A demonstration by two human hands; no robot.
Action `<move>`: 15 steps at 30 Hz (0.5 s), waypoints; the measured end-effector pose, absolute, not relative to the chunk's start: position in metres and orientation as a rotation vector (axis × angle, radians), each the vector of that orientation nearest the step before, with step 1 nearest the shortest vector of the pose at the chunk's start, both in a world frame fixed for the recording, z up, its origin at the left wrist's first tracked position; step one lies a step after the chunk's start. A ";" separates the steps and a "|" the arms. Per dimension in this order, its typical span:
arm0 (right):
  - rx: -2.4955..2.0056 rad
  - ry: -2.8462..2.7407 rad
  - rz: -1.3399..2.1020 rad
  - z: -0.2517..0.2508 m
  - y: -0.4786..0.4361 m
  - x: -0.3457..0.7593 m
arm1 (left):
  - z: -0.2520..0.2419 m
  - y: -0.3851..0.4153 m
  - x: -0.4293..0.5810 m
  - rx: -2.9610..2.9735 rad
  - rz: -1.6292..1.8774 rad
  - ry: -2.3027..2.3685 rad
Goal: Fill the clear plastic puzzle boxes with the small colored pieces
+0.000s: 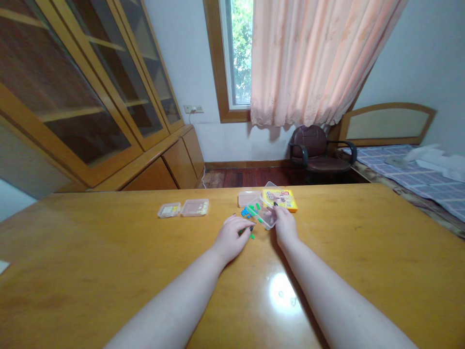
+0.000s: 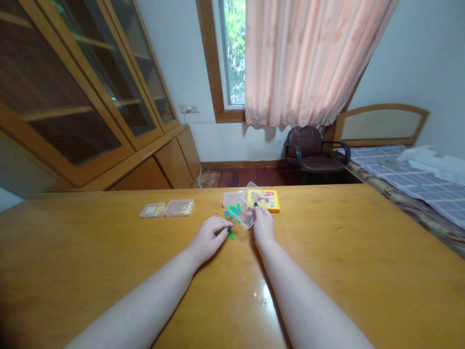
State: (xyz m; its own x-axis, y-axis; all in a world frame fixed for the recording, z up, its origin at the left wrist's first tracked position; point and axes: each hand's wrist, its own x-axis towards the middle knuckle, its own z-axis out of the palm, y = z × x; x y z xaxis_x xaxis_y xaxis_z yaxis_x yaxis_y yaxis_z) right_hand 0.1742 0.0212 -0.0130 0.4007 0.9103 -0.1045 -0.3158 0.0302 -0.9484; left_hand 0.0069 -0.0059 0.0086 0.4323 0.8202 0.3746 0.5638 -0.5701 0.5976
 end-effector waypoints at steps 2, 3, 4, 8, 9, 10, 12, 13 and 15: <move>-1.171 -0.658 1.055 -0.015 0.022 0.174 | 0.006 -0.004 0.007 2.284 0.900 1.214; -1.173 -0.659 1.053 -0.015 0.022 0.174 | 0.005 -0.004 0.007 2.286 0.879 1.222; -1.174 -0.658 1.048 -0.016 0.023 0.174 | 0.005 -0.005 0.008 2.294 0.855 1.223; -1.170 -0.597 1.009 -0.013 0.023 0.175 | 0.006 -0.009 0.011 2.346 0.783 1.194; -1.168 -0.570 0.999 -0.012 0.023 0.175 | 0.005 -0.010 0.011 2.346 0.776 1.186; -1.161 -0.540 0.993 -0.011 0.023 0.175 | 0.005 -0.010 0.011 2.337 0.777 1.180; -1.129 -0.498 0.998 -0.010 0.023 0.175 | 0.001 -0.008 0.010 2.274 0.825 1.187; -1.114 -0.500 1.007 -0.011 0.022 0.175 | -0.001 -0.007 0.009 2.210 0.877 1.197; -1.106 -0.568 1.029 -0.012 0.022 0.174 | -0.007 -0.003 0.008 2.019 1.025 1.210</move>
State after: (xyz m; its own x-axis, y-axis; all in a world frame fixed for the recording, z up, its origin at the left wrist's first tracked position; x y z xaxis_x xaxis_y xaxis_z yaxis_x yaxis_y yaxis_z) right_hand 0.1743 0.0218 -0.0117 0.4469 0.8885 -0.1038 -0.3855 0.0865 -0.9187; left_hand 0.0076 -0.0030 -0.0073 0.2977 0.8989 0.3215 0.4651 -0.4307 0.7734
